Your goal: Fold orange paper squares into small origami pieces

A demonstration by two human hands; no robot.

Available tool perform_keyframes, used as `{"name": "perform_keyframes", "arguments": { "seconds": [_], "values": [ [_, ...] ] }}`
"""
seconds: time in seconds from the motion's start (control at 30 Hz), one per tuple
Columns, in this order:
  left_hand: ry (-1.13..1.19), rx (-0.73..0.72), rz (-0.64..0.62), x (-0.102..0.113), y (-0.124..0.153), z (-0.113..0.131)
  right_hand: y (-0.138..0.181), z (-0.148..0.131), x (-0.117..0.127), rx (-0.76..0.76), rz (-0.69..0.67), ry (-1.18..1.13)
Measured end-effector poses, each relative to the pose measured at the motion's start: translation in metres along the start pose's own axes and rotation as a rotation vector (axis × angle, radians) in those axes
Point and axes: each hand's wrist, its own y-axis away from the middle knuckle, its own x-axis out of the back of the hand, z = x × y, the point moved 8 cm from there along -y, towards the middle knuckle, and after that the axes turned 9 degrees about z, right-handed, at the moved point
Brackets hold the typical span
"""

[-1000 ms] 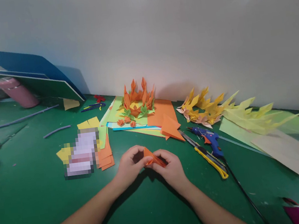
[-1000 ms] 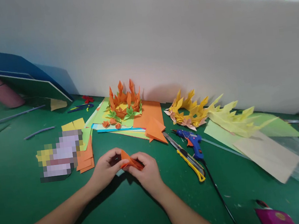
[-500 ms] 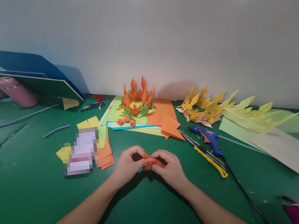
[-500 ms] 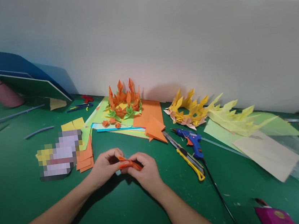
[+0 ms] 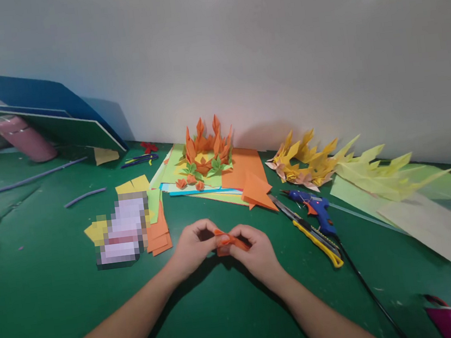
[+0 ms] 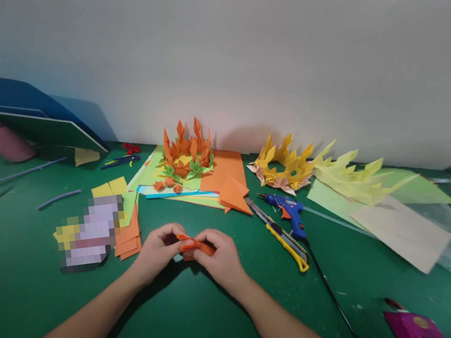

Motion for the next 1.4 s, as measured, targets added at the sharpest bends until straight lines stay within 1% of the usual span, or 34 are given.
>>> {"name": "perform_keyframes", "arguments": {
  "seconds": [0.13,0.33,0.5,0.63,0.77,0.93,1.1,1.23,1.4],
  "values": [
    [-0.004,0.047,-0.032,-0.0023,0.0007,-0.0012,0.0004,0.0002,-0.0011,0.006,-0.007,0.006],
    [0.015,-0.001,0.012,0.0025,-0.0003,0.0041,-0.0009,-0.0013,0.0001,0.029,0.002,0.032],
    [0.009,-0.006,0.010,0.0028,0.0000,0.0046,-0.0004,-0.0040,-0.0001,0.039,-0.002,0.030],
    [0.014,-0.020,0.031,0.0045,0.0007,0.0049,0.0002,-0.0039,-0.0012,0.042,-0.009,0.044],
    [0.059,-0.013,0.042,0.0052,0.0019,0.0039,-0.0005,-0.0022,-0.0012,0.036,-0.011,0.043],
    [0.114,-0.025,0.017,0.0038,0.0027,0.0048,-0.0004,-0.0003,-0.0016,0.011,-0.016,0.038],
    [0.147,-0.027,0.054,0.0071,0.0018,0.0036,0.0006,-0.0016,-0.0030,0.017,-0.028,0.046],
    [0.177,-0.010,0.055,0.0060,0.0018,0.0021,0.0015,-0.0020,-0.0044,0.018,-0.043,0.056],
    [0.152,0.068,0.082,0.0046,0.0029,-0.0021,0.0016,-0.0020,-0.0047,0.013,-0.047,0.053]
  ]
}}
